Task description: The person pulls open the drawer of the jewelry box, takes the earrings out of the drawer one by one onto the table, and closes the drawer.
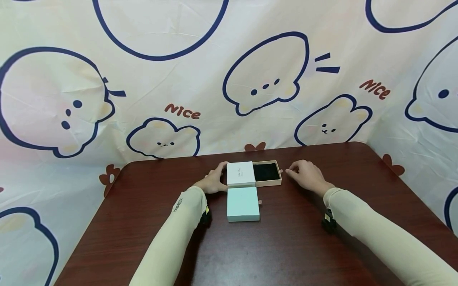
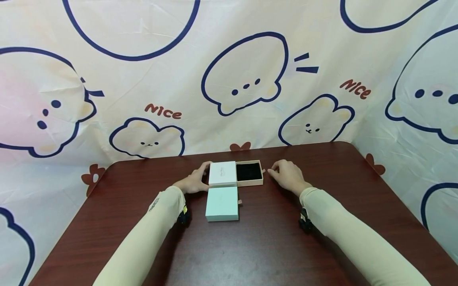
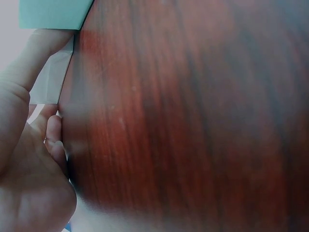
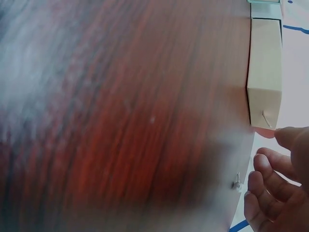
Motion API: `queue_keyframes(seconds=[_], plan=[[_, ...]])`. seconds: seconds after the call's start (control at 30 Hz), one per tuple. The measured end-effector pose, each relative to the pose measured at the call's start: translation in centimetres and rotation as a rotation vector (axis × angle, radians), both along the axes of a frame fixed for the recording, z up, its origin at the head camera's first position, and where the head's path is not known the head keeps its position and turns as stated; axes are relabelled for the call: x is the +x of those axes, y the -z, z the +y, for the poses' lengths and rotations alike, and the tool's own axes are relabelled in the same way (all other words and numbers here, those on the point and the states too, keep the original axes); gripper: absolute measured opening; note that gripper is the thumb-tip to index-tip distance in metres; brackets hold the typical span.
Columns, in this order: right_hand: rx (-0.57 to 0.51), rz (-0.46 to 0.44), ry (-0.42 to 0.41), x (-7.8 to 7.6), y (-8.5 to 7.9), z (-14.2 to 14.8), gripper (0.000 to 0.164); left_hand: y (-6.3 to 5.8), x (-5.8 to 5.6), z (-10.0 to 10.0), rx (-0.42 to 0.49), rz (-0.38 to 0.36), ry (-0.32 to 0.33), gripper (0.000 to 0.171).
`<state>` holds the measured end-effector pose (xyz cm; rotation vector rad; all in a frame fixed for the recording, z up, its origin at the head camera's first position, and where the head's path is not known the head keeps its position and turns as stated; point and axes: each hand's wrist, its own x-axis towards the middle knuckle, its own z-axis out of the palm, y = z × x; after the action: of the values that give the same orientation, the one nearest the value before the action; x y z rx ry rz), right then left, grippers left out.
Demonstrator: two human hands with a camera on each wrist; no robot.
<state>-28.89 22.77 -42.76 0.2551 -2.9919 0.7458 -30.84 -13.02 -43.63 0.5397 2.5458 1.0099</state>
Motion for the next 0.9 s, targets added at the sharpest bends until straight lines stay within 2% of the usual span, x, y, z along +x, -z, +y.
queue_keyframes(seconds=[0.3,0.9], plan=[[-0.017,0.004,-0.008,0.0,0.4,-0.6,0.028,0.2,-0.2,0.1,-0.033,0.001,-0.025,0.096],[-0.065,-0.026,-0.024,-0.7,0.8,-1.5,0.032,0.1,0.0,0.1,-0.010,0.005,-0.013,0.093]])
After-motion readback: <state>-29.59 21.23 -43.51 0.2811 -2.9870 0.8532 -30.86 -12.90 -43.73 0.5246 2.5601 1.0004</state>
